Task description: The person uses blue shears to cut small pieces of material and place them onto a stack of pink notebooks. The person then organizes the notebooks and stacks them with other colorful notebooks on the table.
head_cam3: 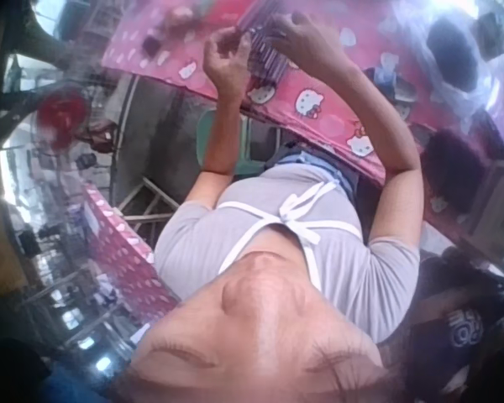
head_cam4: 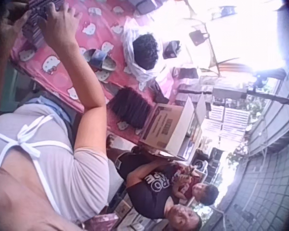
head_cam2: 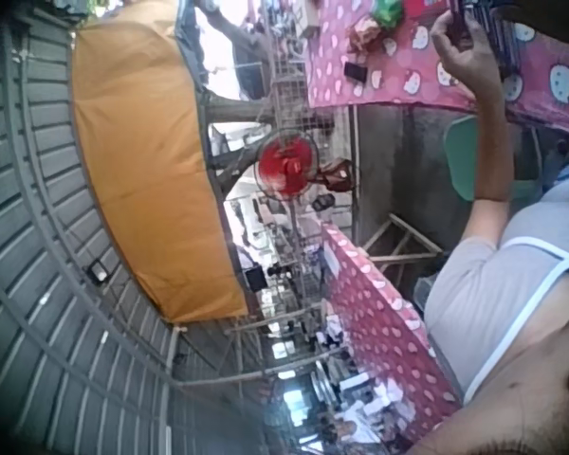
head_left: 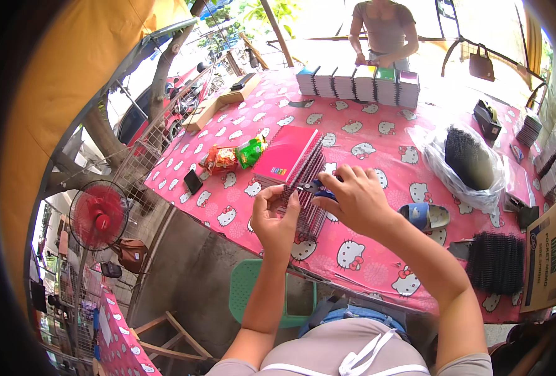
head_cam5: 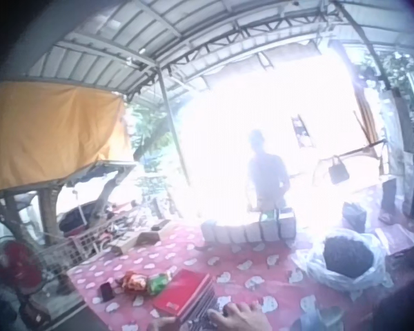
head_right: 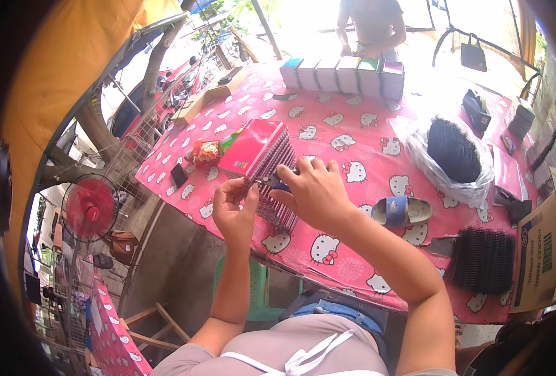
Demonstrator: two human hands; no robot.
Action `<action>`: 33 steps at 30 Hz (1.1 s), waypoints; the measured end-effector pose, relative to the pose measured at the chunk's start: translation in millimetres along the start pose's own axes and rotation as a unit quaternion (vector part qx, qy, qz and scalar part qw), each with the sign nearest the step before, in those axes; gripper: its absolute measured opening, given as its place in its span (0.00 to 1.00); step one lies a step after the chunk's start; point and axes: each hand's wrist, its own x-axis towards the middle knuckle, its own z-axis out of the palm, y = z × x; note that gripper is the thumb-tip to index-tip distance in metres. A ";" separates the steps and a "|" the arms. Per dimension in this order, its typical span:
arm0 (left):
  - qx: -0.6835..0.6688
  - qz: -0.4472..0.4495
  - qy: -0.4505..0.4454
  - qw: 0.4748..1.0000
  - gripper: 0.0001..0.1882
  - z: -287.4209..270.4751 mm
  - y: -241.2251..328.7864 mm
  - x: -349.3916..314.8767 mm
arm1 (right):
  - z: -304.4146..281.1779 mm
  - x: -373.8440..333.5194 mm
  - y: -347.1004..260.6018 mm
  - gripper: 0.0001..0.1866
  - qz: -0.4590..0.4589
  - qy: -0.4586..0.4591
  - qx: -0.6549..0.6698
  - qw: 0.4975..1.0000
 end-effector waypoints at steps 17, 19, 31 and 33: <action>0.003 0.018 -0.020 1.000 0.08 -11.4 -7.3 5.0 | 10.6 14.4 5.1 0.30 -0.054 0.108 -0.079 0.990; 0.017 0.024 -0.024 0.999 0.07 -12.3 -8.0 5.9 | 9.6 19.0 9.0 0.33 -0.047 0.092 -0.098 0.990; 0.067 -0.044 -0.025 0.996 0.09 -18.7 3.6 8.9 | 17.3 9.6 7.7 0.37 -0.004 0.066 -0.100 0.993; 0.064 -0.047 -0.030 0.996 0.09 -17.7 4.2 8.6 | 17.1 12.0 3.4 0.37 -0.009 0.076 -0.118 0.990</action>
